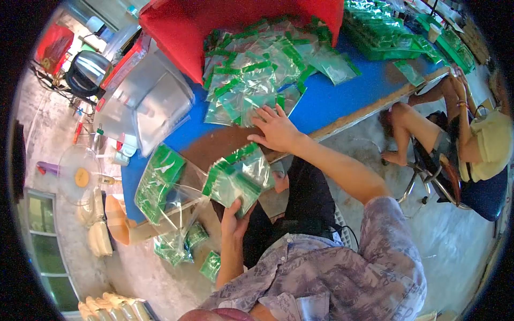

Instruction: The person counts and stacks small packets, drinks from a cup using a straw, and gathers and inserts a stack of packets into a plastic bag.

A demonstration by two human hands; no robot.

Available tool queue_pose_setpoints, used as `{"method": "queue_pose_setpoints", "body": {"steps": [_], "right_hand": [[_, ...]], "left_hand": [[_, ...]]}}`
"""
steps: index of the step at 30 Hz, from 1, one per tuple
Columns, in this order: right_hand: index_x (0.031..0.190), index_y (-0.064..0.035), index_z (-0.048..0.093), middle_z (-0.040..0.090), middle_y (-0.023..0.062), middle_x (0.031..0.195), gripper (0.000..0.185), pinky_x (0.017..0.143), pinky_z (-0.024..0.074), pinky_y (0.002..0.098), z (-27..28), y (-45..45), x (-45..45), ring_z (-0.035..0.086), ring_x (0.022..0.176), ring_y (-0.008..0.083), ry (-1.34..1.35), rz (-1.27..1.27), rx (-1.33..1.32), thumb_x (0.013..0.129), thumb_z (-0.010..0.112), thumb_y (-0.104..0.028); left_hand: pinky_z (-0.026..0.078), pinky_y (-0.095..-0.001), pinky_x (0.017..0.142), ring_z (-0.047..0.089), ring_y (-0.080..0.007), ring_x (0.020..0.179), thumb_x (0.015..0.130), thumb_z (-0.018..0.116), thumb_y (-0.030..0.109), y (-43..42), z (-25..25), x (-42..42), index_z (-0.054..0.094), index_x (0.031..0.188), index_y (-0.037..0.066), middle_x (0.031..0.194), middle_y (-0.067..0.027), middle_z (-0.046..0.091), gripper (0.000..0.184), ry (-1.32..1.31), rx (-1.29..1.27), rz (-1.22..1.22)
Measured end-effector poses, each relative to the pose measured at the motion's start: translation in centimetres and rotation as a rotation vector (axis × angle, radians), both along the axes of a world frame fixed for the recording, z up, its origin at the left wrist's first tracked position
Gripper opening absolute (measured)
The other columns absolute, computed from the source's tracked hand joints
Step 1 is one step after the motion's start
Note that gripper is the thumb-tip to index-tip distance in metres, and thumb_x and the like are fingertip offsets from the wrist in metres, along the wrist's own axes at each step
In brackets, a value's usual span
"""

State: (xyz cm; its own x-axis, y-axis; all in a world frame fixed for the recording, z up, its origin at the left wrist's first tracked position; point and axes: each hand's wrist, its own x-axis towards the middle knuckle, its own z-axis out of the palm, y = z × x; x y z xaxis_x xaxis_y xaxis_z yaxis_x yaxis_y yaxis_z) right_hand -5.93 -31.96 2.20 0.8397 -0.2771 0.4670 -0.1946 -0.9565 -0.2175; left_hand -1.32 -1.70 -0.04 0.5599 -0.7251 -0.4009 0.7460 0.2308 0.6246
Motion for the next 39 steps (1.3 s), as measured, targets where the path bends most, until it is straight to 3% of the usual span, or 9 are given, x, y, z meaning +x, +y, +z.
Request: {"method": "queue_pose_setpoints", "body": {"steps": [1, 10, 14, 18, 23, 28, 33, 36, 39], "right_hand": [[0.13, -0.0035, 0.061, 0.059, 0.0195, 0.137, 0.042, 0.115, 0.0373, 0.0524, 0.1, 0.2, -0.2, 0.053, 0.131, 0.0389, -0.038, 0.057, 0.038, 0.101, 0.063, -0.033], [0.104, -0.0005, 0.069, 0.07, 0.0196, 0.093, 0.036, 0.078, 0.054, 0.046, 2.0, 4.3, -2.2, 0.068, 0.086, 0.0398, -0.002, 0.356, 0.831, 0.099, 0.065, -0.036], [0.121, 0.002, 0.06, 0.059, 0.0289, 0.127, 0.057, 0.097, 0.047, 0.0544, 1.0, -0.7, -1.3, 0.057, 0.118, 0.0471, -0.179, -0.333, -0.071, 0.093, 0.07, -0.047], [0.129, 0.0031, 0.053, 0.041, 0.0312, 0.149, 0.072, 0.114, 0.0365, 0.0571, 1.1, 1.8, -6.1, 0.037, 0.142, 0.0504, 0.074, -0.007, 0.092, 0.086, 0.077, -0.049], [0.122, -0.0031, 0.067, 0.068, 0.0158, 0.13, 0.036, 0.112, 0.0434, 0.0511, 0.2, 2.0, -9.2, 0.059, 0.128, 0.0416, -0.21, 0.034, 0.475, 0.088, 0.062, 0.007], [0.127, -0.0098, 0.069, 0.064, 0.0139, 0.14, 0.047, 0.117, 0.0389, 0.0527, 7.1, 5.0, -7.5, 0.053, 0.138, 0.0389, -0.257, 0.353, 0.195, 0.083, 0.065, 0.005], [0.128, -0.0109, 0.067, 0.05, 0.0155, 0.153, 0.039, 0.122, 0.0294, 0.0576, 5.6, 9.9, -6.3, 0.039, 0.148, 0.0376, 0.114, 0.586, 0.237, 0.089, 0.071, -0.012], [0.132, -0.0102, 0.065, 0.05, 0.0157, 0.153, 0.039, 0.122, 0.0287, 0.0575, 5.4, 10.2, -5.7, 0.04, 0.148, 0.0362, 0.187, 0.626, 0.333, 0.095, 0.07, -0.022], [0.134, -0.0076, 0.064, 0.055, 0.0174, 0.148, 0.041, 0.12, 0.0327, 0.0545, 5.4, 10.1, -5.1, 0.048, 0.142, 0.0344, 0.163, 0.64, 0.473, 0.098, 0.068, -0.027]], "left_hand": [[0.054, -0.0432, 0.105, 0.063, -0.0273, 0.123, 0.089, 0.078, 0.011, 0.7, -0.6, 0.2, 0.047, 0.144, 0.002, 0.136, -0.011, 0.061, 0.065, 0.029, -0.016, -0.006], [0.053, -0.0402, 0.105, 0.063, -0.0244, 0.123, 0.088, 0.079, 0.008, -0.4, -0.8, -0.2, 0.048, 0.144, 0.002, 0.136, -0.0094, 0.061, 0.064, 0.019, -0.001, 0.049], [0.052, -0.0491, 0.107, 0.062, -0.0312, 0.125, 0.087, 0.079, 0.013, -1.2, -0.9, -0.1, 0.046, 0.144, 0.001, 0.136, -0.0118, 0.062, 0.067, -0.001, 0.006, 0.026], [0.051, -0.046, 0.109, 0.061, -0.0294, 0.126, 0.087, 0.079, 0.011, -0.6, -0.6, -0.7, 0.047, 0.144, 0.0, 0.136, -0.0112, 0.062, 0.066, 0.042, -0.034, 0.07], [0.049, -0.0407, 0.11, 0.061, -0.0273, 0.126, 0.086, 0.08, 0.012, -0.2, -0.6, -0.3, 0.047, 0.144, 0.001, 0.137, -0.0105, 0.061, 0.068, 0.051, -0.015, 0.05], [0.046, -0.0398, 0.11, 0.059, -0.0235, 0.127, 0.09, 0.078, 0.01, -1.2, 1.9, -0.5, 0.051, 0.142, 0.001, 0.137, -0.0101, 0.061, 0.06, 0.079, 0.056, -0.02], [0.048, -0.0403, 0.109, 0.056, -0.0207, 0.131, 0.105, 0.054, 0.049, -1.2, 1.7, -0.7, 0.043, 0.151, 0.008, 0.144, -0.006, 0.056, 0.062, 0.032, 0.014, -0.014], [0.048, -0.0414, 0.109, 0.056, -0.0212, 0.13, 0.105, 0.06, 0.039, -0.3, 1.9, -0.4, 0.043, 0.15, 0.008, 0.145, -0.0078, 0.056, 0.058, 0.24, -0.229, -0.009], [0.048, -0.0422, 0.109, 0.056, -0.0235, 0.131, 0.099, 0.07, 0.024, -0.2, 0.9, -0.9, 0.043, 0.149, 0.006, 0.144, -0.0098, 0.056, 0.06, -0.047, -0.009, -0.027]]}}
